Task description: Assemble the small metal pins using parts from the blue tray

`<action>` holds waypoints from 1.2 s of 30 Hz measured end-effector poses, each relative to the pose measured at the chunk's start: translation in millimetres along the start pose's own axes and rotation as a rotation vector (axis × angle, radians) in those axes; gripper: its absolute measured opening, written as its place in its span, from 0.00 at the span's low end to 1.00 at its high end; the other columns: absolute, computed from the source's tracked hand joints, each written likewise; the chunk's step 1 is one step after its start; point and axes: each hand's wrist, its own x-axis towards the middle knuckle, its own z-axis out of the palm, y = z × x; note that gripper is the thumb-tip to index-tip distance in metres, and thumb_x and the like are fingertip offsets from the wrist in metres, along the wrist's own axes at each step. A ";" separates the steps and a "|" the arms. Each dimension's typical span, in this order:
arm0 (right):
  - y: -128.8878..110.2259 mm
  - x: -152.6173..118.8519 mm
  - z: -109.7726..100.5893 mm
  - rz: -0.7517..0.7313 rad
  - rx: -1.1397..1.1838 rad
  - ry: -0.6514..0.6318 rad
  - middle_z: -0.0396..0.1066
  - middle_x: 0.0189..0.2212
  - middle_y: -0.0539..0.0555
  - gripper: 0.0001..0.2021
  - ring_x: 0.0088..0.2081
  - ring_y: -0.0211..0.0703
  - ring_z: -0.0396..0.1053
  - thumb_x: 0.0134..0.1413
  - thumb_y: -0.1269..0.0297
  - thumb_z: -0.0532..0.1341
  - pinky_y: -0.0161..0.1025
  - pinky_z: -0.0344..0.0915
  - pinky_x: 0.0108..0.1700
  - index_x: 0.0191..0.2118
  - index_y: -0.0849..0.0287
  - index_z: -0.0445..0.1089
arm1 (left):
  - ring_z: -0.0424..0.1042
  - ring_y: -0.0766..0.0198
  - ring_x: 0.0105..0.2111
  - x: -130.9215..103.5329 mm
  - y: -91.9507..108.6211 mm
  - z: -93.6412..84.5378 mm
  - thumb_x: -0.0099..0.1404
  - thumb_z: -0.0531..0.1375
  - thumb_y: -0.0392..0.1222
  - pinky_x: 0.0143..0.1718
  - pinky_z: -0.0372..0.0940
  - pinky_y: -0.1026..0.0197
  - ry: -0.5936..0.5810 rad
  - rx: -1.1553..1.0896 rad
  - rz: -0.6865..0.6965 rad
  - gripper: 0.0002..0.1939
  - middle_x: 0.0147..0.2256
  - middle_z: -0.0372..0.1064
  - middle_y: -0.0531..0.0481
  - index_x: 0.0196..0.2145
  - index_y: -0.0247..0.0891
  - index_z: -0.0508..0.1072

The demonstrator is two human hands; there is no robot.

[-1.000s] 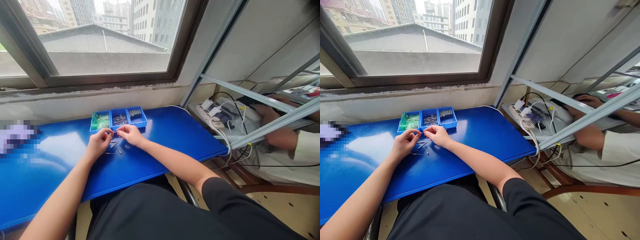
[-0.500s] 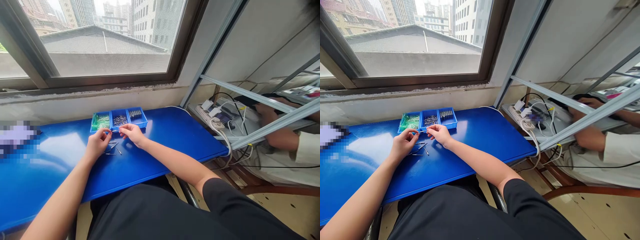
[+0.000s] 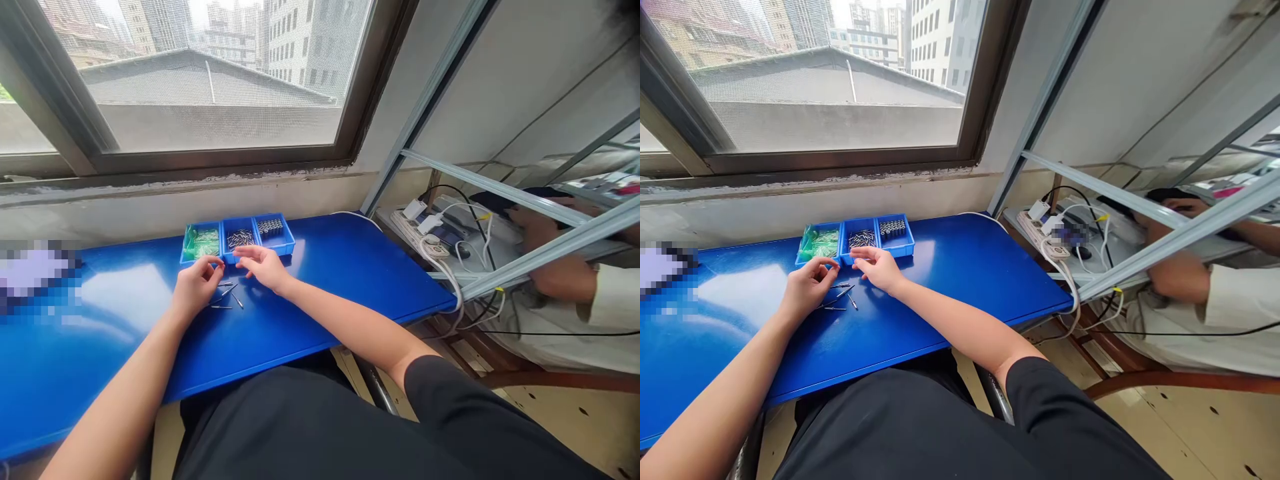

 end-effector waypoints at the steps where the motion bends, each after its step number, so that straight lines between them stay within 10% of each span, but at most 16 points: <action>1: 0.0 -2.4 0.1 -0.055 -0.113 -0.034 0.78 0.44 0.57 0.11 0.41 0.41 0.77 0.57 0.71 0.60 0.37 0.74 0.39 0.45 0.60 0.75 | 0.57 0.70 0.19 0.0 -0.3 0.1 0.65 0.59 0.47 0.24 0.55 0.66 0.000 0.002 0.000 0.10 0.19 0.59 0.59 0.37 0.39 0.73; 12: 0.7 -10.6 -1.0 -0.549 -0.718 -0.506 0.77 0.48 0.59 0.10 0.51 0.46 0.71 0.56 0.75 0.62 0.47 0.65 0.58 0.42 0.61 0.78 | 0.57 0.70 0.18 0.5 -0.1 -0.1 0.64 0.58 0.47 0.24 0.56 0.66 -0.013 0.017 0.000 0.09 0.18 0.60 0.59 0.36 0.39 0.72; 36: -10.9 -14.1 -2.8 -0.473 -0.886 -0.429 0.76 0.39 0.59 0.05 0.44 0.47 0.69 0.55 0.75 0.61 0.44 0.66 0.50 0.34 0.62 0.74 | 0.56 0.70 0.18 0.3 3.1 -0.9 0.64 0.59 0.48 0.23 0.54 0.66 -0.021 0.027 0.007 0.10 0.19 0.59 0.59 0.36 0.39 0.73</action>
